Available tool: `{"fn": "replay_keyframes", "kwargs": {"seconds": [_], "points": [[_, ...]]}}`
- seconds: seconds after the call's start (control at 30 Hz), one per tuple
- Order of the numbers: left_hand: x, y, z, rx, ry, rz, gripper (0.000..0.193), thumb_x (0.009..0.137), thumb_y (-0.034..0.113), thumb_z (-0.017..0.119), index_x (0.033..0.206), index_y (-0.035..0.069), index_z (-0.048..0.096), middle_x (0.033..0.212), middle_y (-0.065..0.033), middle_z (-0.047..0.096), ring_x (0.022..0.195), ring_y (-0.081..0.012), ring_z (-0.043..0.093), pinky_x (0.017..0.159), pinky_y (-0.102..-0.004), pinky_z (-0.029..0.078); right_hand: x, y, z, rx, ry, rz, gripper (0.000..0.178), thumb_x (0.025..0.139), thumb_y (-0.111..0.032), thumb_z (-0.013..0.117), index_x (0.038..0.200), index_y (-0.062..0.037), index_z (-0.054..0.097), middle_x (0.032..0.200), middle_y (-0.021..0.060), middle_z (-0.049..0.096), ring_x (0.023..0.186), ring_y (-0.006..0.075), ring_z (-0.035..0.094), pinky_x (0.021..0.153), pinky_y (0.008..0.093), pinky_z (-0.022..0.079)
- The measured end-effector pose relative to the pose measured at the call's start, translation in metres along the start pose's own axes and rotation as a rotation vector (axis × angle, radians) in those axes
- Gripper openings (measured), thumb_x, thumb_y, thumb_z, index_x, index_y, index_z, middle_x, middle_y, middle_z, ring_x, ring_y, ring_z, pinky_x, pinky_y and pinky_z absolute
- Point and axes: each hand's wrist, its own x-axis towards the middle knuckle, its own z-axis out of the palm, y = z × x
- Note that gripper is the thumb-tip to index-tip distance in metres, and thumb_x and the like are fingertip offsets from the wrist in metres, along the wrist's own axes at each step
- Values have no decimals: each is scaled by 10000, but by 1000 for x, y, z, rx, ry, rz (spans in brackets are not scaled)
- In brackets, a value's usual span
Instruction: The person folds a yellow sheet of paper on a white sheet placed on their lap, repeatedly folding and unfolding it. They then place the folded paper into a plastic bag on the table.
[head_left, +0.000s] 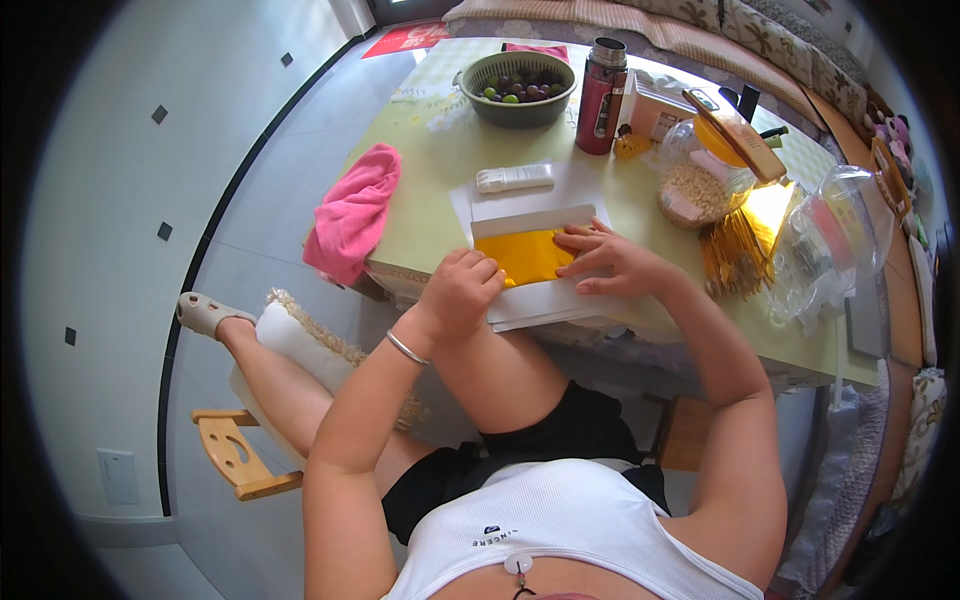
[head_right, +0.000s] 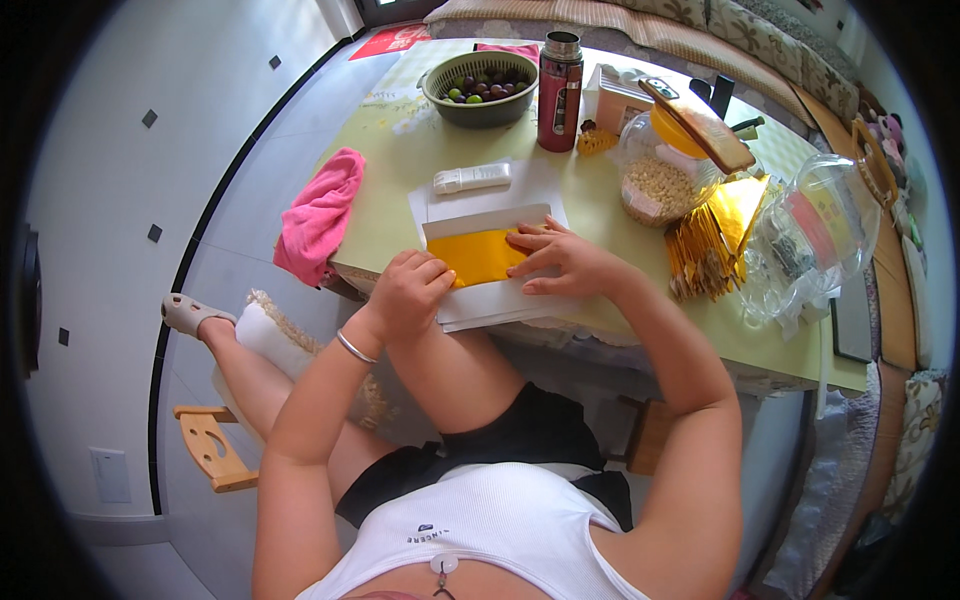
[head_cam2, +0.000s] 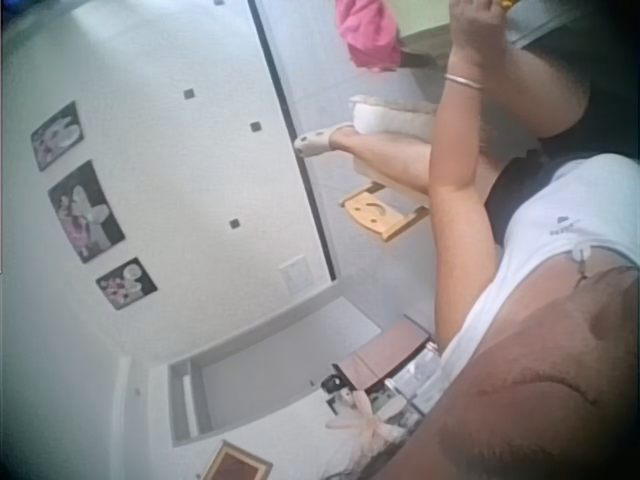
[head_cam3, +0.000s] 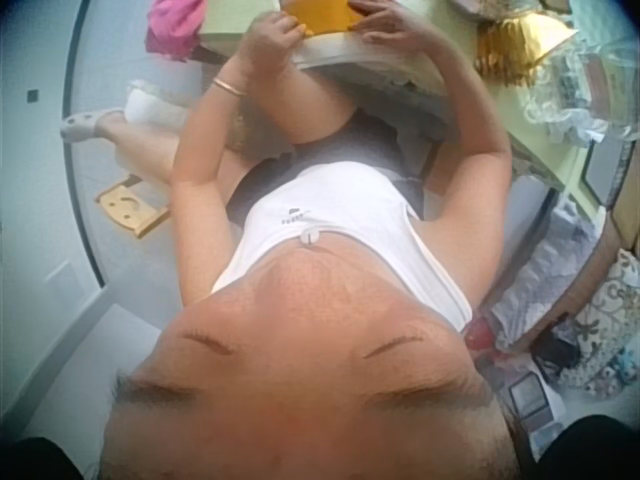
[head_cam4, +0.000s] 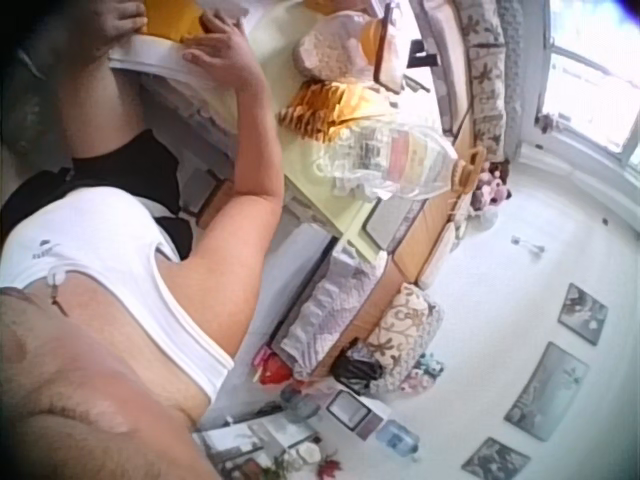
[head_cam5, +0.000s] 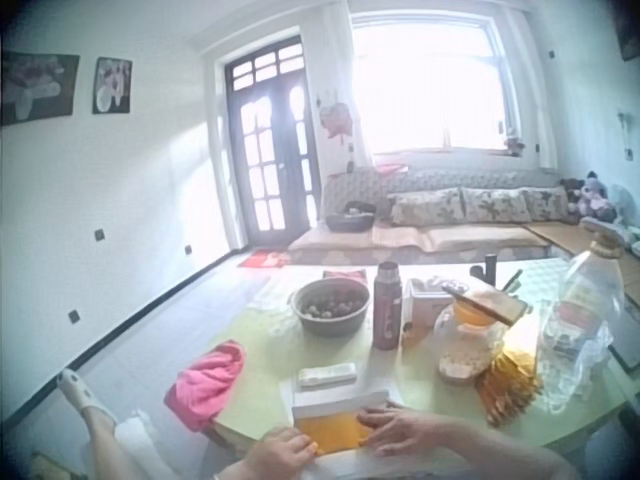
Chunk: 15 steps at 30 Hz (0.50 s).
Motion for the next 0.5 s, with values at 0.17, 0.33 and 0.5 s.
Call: {"fn": "replay_keyframes", "kwargs": {"seconds": [0.17,0.33,0.5], "points": [[-3,-1,1,-86,72,-41,194,695,48,689,889,45,672,906,-95,681,866,-306,651,830,-422,510,17,-16,32,211,194,126,175,857,-189,722,969,-54,723,1371,171,600,1325,328,517,1141,445,357],[1,3,-2,-329,81,-199,147,743,23,682,887,25,653,896,-108,676,846,-336,645,815,-422,512,37,-67,48,-100,395,152,175,810,-202,755,839,-58,661,1125,121,668,1170,321,590,1067,457,419],[5,1,10,-622,193,-532,242,816,55,701,1047,-4,661,887,-109,677,861,-306,642,815,-406,505,43,-51,76,-174,592,157,181,820,-192,731,788,-34,647,1193,144,659,1199,344,566,1091,500,386]]}}
